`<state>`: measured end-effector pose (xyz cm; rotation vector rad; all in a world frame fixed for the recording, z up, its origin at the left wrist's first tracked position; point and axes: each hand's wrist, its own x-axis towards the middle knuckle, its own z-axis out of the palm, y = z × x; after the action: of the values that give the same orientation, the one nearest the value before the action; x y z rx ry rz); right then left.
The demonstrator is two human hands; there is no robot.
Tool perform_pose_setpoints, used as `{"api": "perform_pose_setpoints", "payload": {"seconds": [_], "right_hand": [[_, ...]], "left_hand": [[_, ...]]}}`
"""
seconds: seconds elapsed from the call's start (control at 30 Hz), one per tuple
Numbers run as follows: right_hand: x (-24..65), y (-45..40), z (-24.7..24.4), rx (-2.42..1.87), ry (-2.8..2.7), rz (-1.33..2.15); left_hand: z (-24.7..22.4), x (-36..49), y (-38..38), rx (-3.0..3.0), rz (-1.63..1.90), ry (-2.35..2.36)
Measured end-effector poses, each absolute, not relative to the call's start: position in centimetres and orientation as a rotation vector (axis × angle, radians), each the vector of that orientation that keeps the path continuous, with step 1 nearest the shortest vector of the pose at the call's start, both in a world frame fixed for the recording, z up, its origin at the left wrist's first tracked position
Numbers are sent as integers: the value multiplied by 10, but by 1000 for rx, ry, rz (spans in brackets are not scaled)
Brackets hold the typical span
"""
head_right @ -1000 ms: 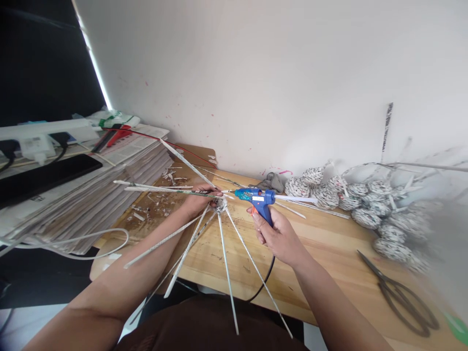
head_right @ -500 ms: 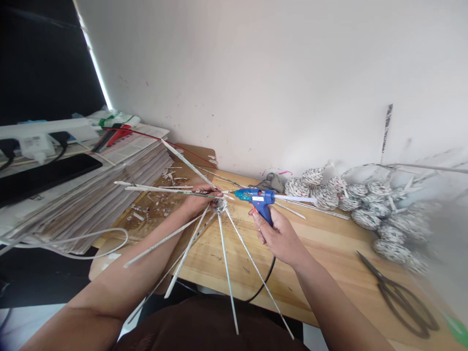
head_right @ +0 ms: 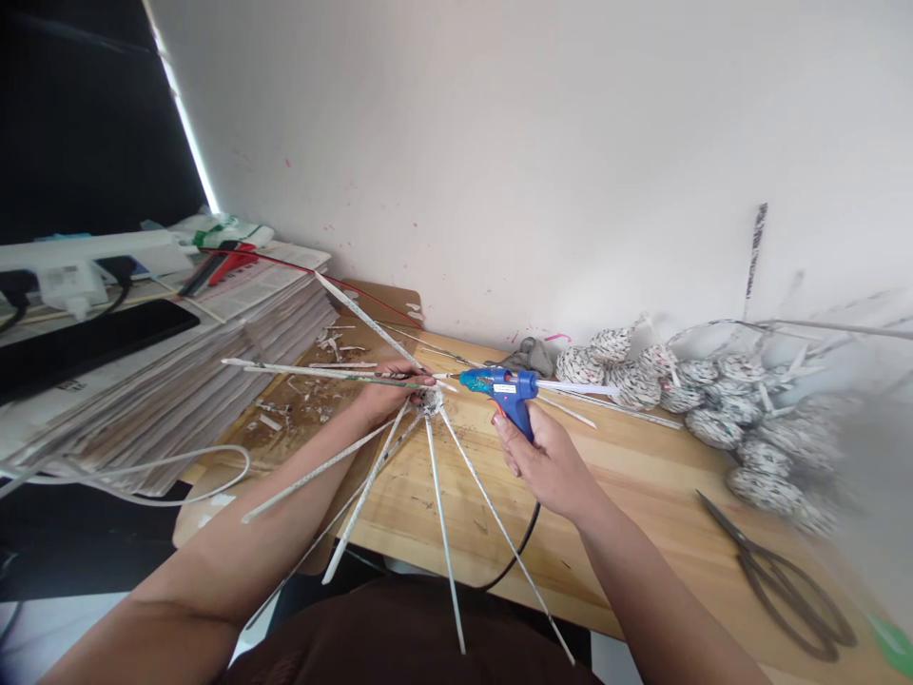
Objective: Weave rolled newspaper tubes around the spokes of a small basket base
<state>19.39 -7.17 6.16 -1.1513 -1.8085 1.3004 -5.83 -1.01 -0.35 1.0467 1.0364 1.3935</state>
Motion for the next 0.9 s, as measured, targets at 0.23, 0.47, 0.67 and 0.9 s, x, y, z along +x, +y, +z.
{"api": "perform_pose_setpoints", "payload": {"seconds": [0.23, 0.47, 0.67, 0.9], "right_hand": [[196, -71, 61, -1152, -1840, 1269], [195, -71, 63, -1187, -1886, 1219], [196, -71, 63, -1226, -1908, 1209], [194, -68, 62, -1262, -1955, 1181]], "left_hand": [[-5, -59, -10, 1042, 1396, 1044], [-3, -58, -12, 1052, 1388, 1030], [-4, -58, -12, 1087, 1379, 1025], [-2, -57, -14, 1090, 1372, 1037]]}}
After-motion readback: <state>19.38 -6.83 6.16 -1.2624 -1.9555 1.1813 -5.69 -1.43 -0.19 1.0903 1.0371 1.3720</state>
